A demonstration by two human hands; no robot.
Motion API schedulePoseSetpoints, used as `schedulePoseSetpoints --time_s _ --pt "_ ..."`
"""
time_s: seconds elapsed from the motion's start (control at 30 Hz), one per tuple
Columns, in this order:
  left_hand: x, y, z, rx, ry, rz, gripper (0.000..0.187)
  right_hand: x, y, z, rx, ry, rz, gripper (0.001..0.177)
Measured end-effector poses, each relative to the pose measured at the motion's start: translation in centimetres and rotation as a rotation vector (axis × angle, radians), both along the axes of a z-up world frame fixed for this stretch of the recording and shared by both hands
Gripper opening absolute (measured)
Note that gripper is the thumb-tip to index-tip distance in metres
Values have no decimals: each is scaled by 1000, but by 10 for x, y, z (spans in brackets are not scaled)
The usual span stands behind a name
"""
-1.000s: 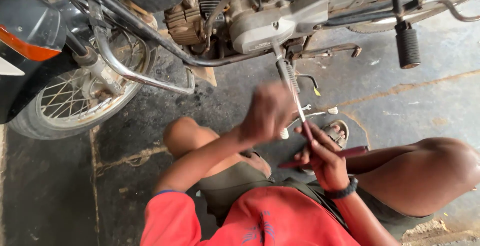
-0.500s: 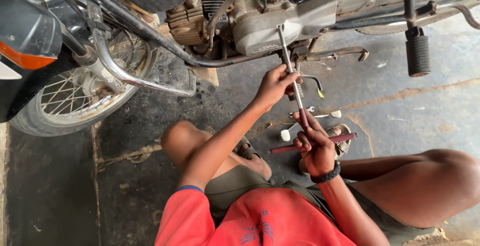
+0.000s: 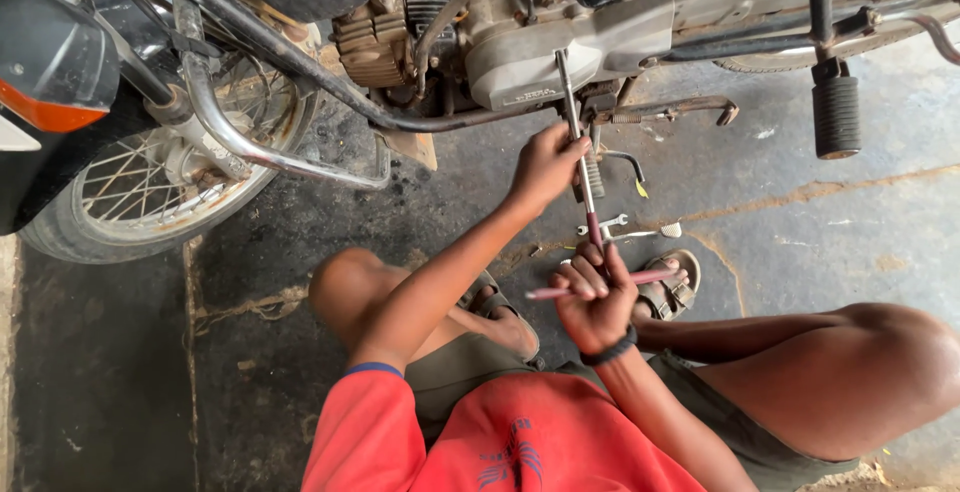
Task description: Removing the engine cover and working on internal components of a motorcycle engine using various hand tools.
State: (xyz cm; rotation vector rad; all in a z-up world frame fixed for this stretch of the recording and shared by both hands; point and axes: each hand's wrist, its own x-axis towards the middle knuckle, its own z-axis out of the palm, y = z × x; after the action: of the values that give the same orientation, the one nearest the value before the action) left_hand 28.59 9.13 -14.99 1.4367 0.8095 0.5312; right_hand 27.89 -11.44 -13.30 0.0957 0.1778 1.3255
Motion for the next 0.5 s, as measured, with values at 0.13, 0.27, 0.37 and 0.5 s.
schedulePoseSetpoints --time_s 0.13,0.27,0.37,0.5 --pt "25 -63 72 1217 181 417 83 -5 1 -22 28 -13 -46 29" --pt "51 -141 74 777 628 -678 79 -18 7 -30 -85 -19 -93 26" --pt "58 -172 40 584 763 -935 75 -18 8 -40 -55 -117 -111 28" --pt "66 -165 3 381 668 -887 75 -14 13 -43 -19 -137 -123 32"
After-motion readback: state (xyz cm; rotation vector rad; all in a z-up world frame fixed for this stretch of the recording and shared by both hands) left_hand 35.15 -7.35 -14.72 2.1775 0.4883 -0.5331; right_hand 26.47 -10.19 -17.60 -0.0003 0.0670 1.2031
